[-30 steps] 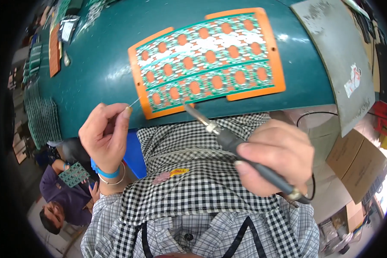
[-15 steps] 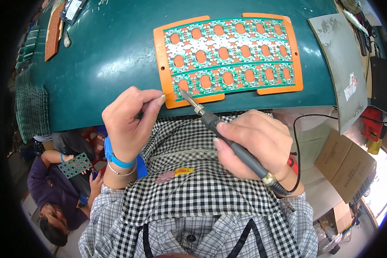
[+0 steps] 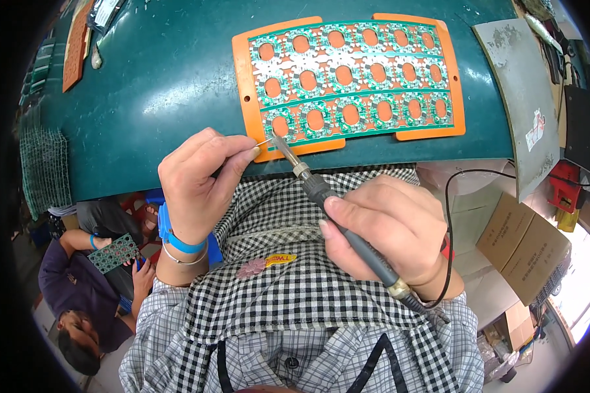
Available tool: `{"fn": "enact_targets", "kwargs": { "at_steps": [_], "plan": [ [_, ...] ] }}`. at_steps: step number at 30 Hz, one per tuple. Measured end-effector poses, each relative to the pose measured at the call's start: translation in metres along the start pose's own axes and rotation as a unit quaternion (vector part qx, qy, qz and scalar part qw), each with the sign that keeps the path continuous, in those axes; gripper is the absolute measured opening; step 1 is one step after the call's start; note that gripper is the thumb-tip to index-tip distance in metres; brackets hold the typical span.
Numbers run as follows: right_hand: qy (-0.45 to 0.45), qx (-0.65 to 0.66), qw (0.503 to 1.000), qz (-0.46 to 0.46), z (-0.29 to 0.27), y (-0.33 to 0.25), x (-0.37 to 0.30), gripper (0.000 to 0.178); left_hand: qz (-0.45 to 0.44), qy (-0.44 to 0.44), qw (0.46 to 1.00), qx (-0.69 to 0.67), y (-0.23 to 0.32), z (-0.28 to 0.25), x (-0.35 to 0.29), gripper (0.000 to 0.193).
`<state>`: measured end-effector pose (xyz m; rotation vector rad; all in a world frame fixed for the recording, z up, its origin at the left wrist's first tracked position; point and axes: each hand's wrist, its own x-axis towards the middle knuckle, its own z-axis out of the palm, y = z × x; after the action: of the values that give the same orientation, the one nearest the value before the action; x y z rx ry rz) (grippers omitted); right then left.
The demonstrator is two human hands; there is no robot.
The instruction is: The person places a circuit board panel onto a fixture, solders components onto the board using a soldering iron, and removes the panel from the fixture.
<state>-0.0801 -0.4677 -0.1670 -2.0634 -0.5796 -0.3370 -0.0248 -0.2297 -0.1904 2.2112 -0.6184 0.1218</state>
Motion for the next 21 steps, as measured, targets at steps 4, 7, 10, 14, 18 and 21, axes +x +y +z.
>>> {"fn": "enact_targets", "kwargs": {
  "at_steps": [4,7,10,14,18,21],
  "plan": [
    [0.029,0.012,0.999,0.011,-0.005,0.000,-0.002,0.026,-0.031,-0.018,0.999,-0.005,0.005,-0.007,-0.003,0.016],
    [0.048,0.025,0.998,0.012,-0.014,0.005,-0.007,0.024,-0.098,0.024,0.992,-0.075,0.008,-0.003,-0.010,0.016],
    [0.066,0.034,0.997,0.031,-0.016,0.004,-0.008,0.023,-0.032,0.030,0.999,-0.029,0.012,-0.006,0.001,0.015],
    [0.053,0.032,0.997,0.045,-0.014,0.008,-0.004,0.022,-0.036,0.015,0.999,-0.018,0.014,-0.001,0.003,0.015],
    [0.054,0.042,0.997,0.042,-0.010,0.010,-0.003,0.023,-0.016,0.027,0.999,-0.007,0.013,0.002,0.005,0.015],
    [0.040,0.038,0.997,0.047,-0.010,0.011,-0.002,0.024,-0.003,0.025,1.000,0.003,0.011,0.005,0.007,0.016]
  ]
}}
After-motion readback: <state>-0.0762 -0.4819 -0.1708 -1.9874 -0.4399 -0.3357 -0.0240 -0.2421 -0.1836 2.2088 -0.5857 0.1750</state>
